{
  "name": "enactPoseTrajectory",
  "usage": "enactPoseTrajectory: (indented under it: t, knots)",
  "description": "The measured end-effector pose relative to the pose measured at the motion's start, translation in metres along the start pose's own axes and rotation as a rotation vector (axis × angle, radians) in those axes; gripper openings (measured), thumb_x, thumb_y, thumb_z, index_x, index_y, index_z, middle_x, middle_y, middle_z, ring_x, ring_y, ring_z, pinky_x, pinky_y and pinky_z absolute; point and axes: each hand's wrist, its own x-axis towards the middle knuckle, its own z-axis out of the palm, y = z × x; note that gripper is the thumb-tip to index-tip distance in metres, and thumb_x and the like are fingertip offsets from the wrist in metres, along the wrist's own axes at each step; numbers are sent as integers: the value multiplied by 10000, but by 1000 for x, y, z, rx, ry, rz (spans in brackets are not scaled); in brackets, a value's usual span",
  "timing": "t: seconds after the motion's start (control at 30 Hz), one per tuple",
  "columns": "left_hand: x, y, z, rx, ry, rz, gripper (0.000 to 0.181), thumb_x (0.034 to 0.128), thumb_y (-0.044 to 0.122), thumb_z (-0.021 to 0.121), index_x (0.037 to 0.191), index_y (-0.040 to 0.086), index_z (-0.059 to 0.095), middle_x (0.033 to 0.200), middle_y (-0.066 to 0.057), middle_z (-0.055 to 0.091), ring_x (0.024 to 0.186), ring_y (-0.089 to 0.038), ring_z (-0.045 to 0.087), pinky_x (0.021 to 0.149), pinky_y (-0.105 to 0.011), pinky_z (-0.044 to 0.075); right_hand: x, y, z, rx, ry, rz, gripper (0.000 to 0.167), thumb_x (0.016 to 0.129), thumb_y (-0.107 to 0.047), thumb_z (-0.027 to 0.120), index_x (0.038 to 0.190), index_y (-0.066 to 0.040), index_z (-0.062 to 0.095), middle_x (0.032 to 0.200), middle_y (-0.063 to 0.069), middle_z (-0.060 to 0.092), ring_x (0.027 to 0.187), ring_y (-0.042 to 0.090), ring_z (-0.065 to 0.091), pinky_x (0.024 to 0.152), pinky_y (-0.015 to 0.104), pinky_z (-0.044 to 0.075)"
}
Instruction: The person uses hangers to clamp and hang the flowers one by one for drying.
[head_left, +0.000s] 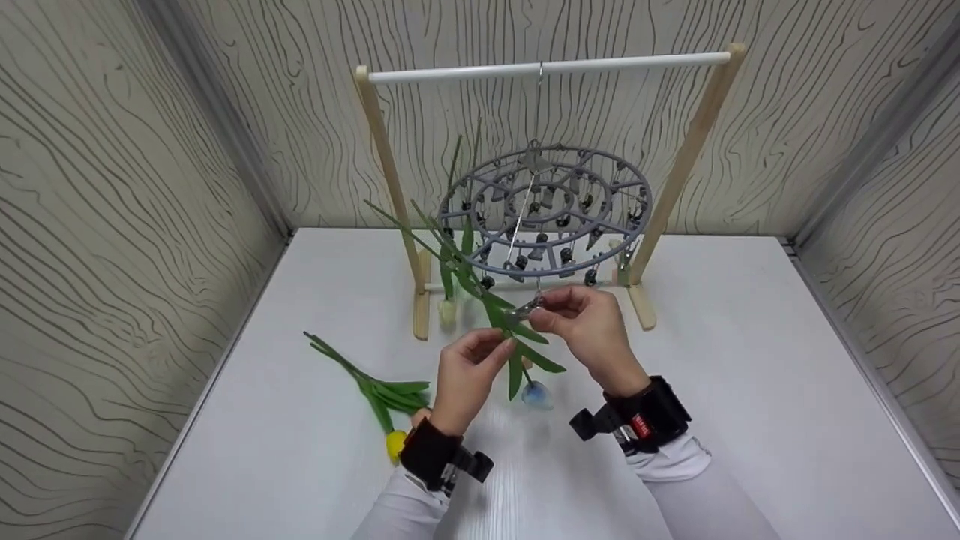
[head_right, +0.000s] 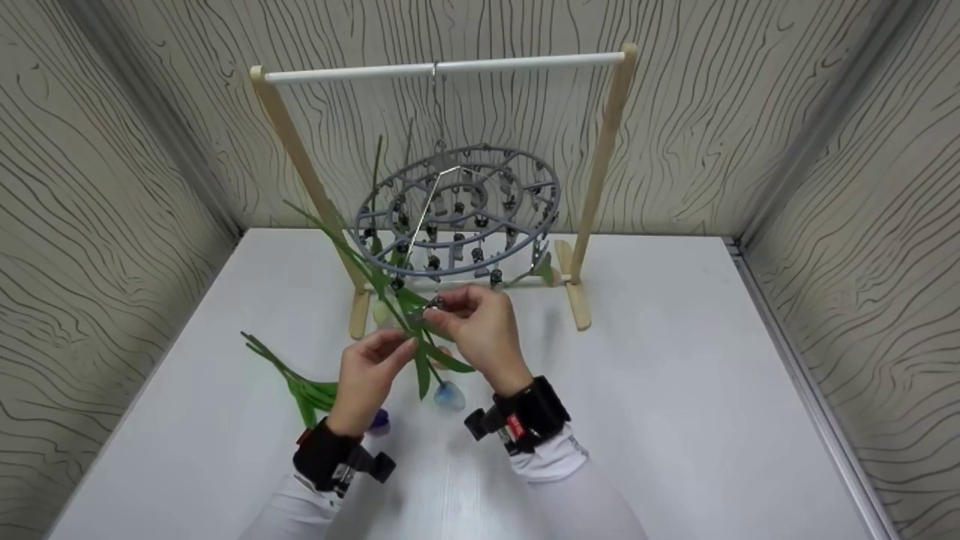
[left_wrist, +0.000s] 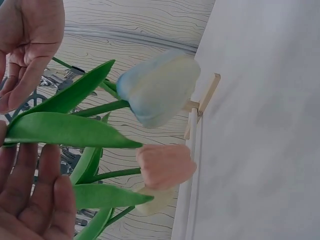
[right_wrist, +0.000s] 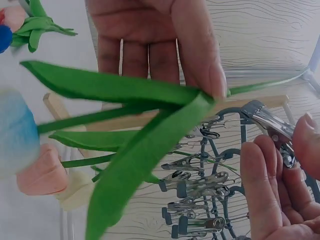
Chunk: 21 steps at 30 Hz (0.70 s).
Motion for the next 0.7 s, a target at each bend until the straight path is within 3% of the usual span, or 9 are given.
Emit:
enactPoseTrajectory:
  t: [0.33, 0.7]
  knots:
    - [11, -1, 6, -43, 30, -20, 203, 944, 122, 750, 1089, -18, 727, 983, -112, 747, 829, -160, 690, 667, -234, 565, 1, 1, 5, 48, 58, -44, 152, 846, 68, 791, 981, 97, 726, 869, 114, 744, 766, 142, 746, 764, 291, 610]
    - [15, 1, 9, -47, 21, 8, 223, 948, 133, 750, 1113, -16, 732, 1024, -115, 747, 885, -158, 701, 741, -241, 558, 3, 0, 7, 40, 90, -62, 147, 838, 67, 800, 969, 80, 738, 873, 136, 745, 767, 153, 747, 757, 260, 602]
